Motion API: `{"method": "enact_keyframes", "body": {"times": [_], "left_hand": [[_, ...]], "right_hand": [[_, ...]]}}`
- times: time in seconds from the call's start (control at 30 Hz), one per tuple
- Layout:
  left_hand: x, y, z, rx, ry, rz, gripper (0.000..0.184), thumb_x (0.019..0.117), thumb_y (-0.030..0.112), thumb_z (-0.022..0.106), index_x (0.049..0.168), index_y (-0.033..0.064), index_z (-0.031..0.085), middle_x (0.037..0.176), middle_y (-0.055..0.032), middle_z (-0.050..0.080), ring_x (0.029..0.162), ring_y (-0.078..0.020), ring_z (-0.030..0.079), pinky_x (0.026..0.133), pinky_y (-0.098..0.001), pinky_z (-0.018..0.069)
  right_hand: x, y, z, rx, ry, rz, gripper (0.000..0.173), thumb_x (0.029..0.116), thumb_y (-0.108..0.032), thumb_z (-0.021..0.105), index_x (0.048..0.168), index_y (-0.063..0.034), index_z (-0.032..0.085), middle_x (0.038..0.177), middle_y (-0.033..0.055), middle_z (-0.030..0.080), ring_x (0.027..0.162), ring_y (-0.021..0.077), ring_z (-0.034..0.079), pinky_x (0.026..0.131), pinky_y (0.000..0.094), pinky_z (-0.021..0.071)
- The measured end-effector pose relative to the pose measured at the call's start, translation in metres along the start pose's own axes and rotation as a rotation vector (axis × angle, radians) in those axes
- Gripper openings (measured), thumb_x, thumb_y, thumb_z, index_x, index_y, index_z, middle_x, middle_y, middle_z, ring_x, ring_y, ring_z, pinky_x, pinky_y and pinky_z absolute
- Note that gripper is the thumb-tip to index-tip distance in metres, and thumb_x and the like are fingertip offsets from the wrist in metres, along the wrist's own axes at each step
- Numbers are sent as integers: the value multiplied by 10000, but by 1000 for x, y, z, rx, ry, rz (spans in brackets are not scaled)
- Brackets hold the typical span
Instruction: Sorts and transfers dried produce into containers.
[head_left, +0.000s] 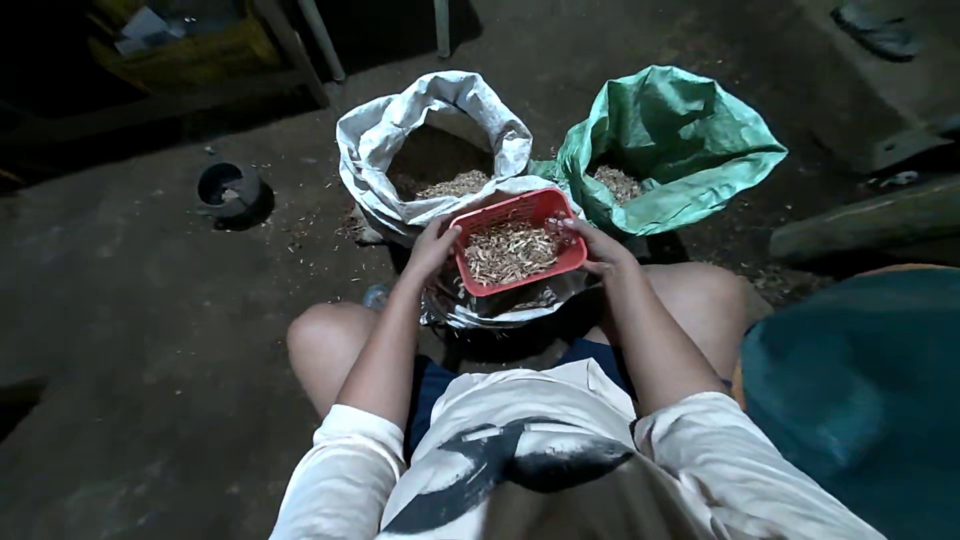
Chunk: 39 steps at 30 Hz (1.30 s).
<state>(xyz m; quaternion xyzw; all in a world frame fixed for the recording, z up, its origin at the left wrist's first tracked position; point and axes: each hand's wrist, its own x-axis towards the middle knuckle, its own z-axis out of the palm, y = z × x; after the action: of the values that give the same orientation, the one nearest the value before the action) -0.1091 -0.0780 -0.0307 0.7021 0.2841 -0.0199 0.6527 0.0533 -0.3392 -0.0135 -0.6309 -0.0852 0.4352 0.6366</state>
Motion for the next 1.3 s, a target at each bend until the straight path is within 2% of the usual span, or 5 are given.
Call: {"method": "enact_keyframes", "body": {"times": [0.2, 0.63, 0.93, 1.1, 1.3], "left_hand": [[0, -6, 5, -58, -6, -15, 468, 1013, 114, 510, 1476, 70, 459, 1235, -199, 648, 1049, -280, 669, 899, -502, 556], [-20, 12, -9, -7, 35, -20, 421, 1039, 154, 465, 1457, 109, 486, 1151, -174, 666, 929, -257, 664, 797, -484, 554], [-13, 6, -5, 25, 56, 2, 428, 1032, 126, 481, 1458, 94, 483, 1182, -182, 663, 969, -264, 668, 824, -489, 555], [-8, 3, -1, 54, 42, 29, 433, 1029, 110, 487, 1460, 76, 490, 1261, -193, 649, 1096, -284, 656, 935, -526, 530], [-7, 5, 0, 20, 42, 24, 408, 1030, 105, 482, 1435, 69, 507, 1210, -184, 659, 1029, -262, 662, 877, -496, 548]], "right_hand": [[11, 4, 3, 135, 69, -8, 539, 1115, -519, 250, 1387, -136, 514, 1169, 30, 696, 1064, 128, 682, 919, 343, 591], [15, 9, 4, -211, 189, 1, 244, 1076, -85, 445, 1246, 8, 594, 988, 72, 656, 823, 89, 633, 777, 300, 565], [-6, -36, -7, -733, 469, -257, 278, 1078, -171, 529, 1224, -8, 700, 1160, 206, 708, 1065, 302, 681, 979, 527, 512], [-27, -49, 22, -902, 393, -625, 252, 1046, -105, 542, 1171, 15, 726, 1165, 202, 703, 1060, 275, 690, 969, 441, 549], [-17, -44, 22, -769, 326, -455, 529, 961, -165, 710, 1448, -29, 556, 1485, 241, 500, 1348, 370, 523, 1105, 522, 465]]}}
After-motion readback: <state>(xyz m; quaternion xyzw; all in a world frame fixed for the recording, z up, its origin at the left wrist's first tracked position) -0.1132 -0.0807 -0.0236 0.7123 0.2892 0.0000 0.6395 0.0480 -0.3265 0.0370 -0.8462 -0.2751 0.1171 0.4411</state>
